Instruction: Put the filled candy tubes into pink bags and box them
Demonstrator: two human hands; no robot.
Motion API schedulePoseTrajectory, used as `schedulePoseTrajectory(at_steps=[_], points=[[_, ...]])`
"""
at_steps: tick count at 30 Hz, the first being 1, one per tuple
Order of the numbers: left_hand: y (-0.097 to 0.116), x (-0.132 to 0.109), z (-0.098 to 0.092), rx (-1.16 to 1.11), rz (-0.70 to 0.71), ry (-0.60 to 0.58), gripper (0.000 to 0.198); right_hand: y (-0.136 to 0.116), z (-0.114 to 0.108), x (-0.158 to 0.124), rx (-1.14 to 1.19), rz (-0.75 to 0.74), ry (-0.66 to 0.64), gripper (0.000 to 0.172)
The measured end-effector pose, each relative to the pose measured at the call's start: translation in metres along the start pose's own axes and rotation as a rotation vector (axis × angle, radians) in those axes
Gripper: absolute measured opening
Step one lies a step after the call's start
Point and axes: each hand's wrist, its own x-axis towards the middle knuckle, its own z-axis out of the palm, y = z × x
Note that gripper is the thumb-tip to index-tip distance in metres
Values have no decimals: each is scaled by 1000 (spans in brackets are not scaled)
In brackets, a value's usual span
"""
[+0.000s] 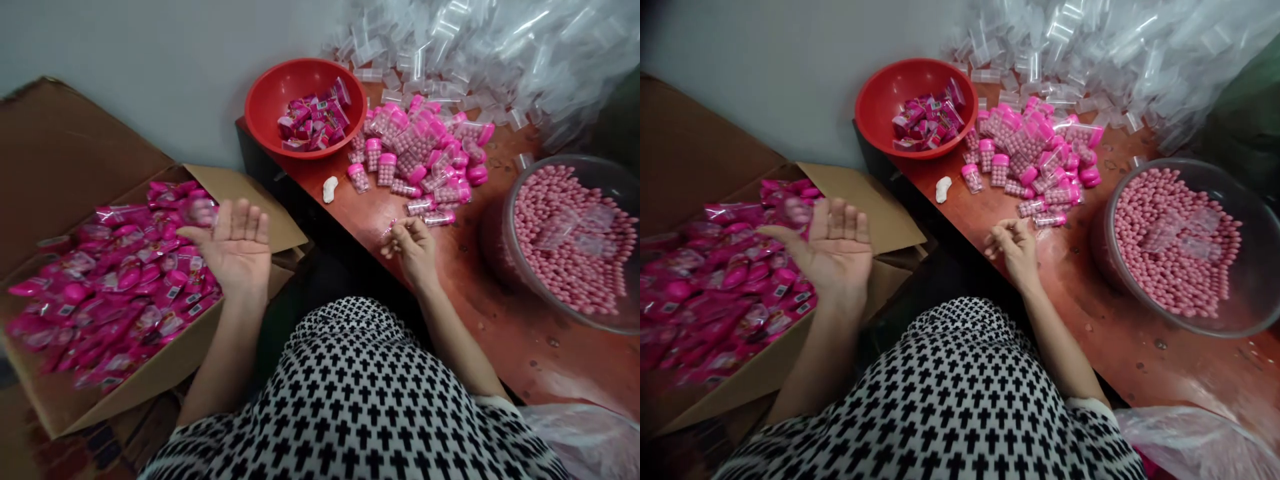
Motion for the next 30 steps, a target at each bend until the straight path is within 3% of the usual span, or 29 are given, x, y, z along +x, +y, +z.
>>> schedulePoseTrajectory(at_steps=[2,4,9,12,16,21,24,27,30], points=[[-6,4,-4,75,53,-1,48,-1,-15,0,-38,-17,76,29],[-29,0,7,277,21,-108,32,-1,-29,-2,-69,-19,134,29],[-109,-23,54,936,180,-722,38,-1,-48,-11,-76,-37,232,27],[-138,-29,65,1105,278,-867,35,-3,-52,-15,-118,-35,232,26],[-151,-28,63,1154,344,-839,19,-4,-57,-16,-200,-22,206,27],[-152,-30,62,1081,337,-766,18,3,-54,-5,-358,-47,237,31],[-145,-33,67,976,307,-726,19,4,-44,5,-309,-9,194,40],[-129,-35,72,809,113,-653,31,-4,-33,14,-142,60,135,43],[-112,-34,70,591,-316,-586,44,-16,-25,22,-116,111,-19,47]])
